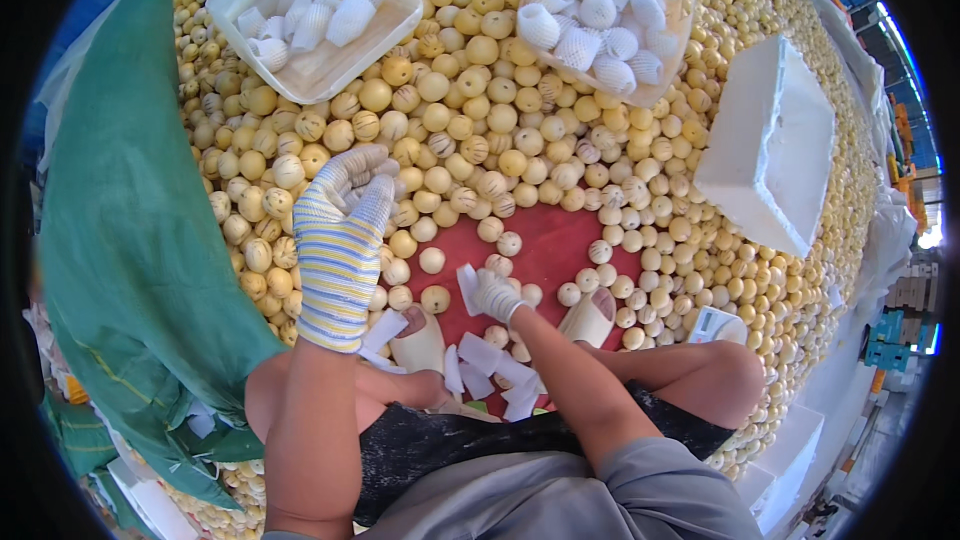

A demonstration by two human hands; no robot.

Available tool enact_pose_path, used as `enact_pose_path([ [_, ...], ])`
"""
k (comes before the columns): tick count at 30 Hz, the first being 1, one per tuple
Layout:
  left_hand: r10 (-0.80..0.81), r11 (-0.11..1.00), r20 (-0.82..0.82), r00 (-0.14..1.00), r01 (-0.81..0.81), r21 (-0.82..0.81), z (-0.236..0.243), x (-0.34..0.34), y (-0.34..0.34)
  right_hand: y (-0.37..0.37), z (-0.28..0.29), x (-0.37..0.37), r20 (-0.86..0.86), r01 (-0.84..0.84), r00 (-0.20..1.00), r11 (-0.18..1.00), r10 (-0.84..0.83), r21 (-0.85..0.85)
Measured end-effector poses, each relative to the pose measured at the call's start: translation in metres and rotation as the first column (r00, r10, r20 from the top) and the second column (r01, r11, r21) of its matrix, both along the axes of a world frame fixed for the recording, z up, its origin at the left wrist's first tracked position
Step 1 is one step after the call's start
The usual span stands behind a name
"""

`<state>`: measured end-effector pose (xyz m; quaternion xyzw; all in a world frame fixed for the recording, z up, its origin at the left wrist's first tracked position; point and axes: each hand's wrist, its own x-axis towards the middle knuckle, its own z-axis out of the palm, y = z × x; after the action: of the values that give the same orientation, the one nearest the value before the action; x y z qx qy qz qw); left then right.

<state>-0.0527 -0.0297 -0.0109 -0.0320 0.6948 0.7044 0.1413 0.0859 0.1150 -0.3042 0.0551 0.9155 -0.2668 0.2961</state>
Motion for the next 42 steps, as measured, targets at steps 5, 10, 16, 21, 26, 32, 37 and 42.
enact_pose_path([
  [5,-0.232,0.957,-0.093,0.968,0.210,-0.202,-0.016,0.000,0.005,0.062,0.149,-0.057,0.075,0.233,0.967,0.726,-0.243,-0.647],
  [10,-0.430,0.849,-0.145,0.891,0.345,-0.401,-0.038,0.012,0.020,0.061,0.251,-0.076,-0.184,0.078,0.962,0.847,-0.202,-0.525],
  [16,-0.404,0.838,-0.234,0.884,0.255,-0.483,-0.017,0.011,0.014,0.037,0.267,-0.074,-0.296,0.054,0.909,0.789,-0.292,-0.612],
  [21,-0.244,0.956,-0.281,0.928,0.181,-0.232,-0.015,0.009,0.014,0.041,0.257,-0.055,-0.221,0.220,0.733,0.532,-0.644,-0.818],
  [26,-0.250,0.968,-0.276,0.928,0.246,-0.051,0.012,0.015,0.003,0.027,0.264,-0.058,-0.263,0.185,0.667,0.498,-0.697,-0.847],
  [32,-0.382,0.911,-0.413,0.827,0.261,-0.320,0.041,0.009,-0.038,0.002,0.276,-0.083,-0.371,0.056,0.711,0.574,-0.597,-0.817],
  [37,-0.246,0.966,-0.341,0.907,0.202,-0.159,0.032,0.000,-0.055,-0.027,0.258,-0.107,-0.238,-0.046,0.773,0.322,-0.588,-0.946],
  [42,-0.016,0.989,-0.317,0.948,-0.032,-0.144,0.029,-0.014,-0.049,-0.040,0.071,-0.141,-0.455,-0.036,0.853,0.840,-0.257,-0.542],
])
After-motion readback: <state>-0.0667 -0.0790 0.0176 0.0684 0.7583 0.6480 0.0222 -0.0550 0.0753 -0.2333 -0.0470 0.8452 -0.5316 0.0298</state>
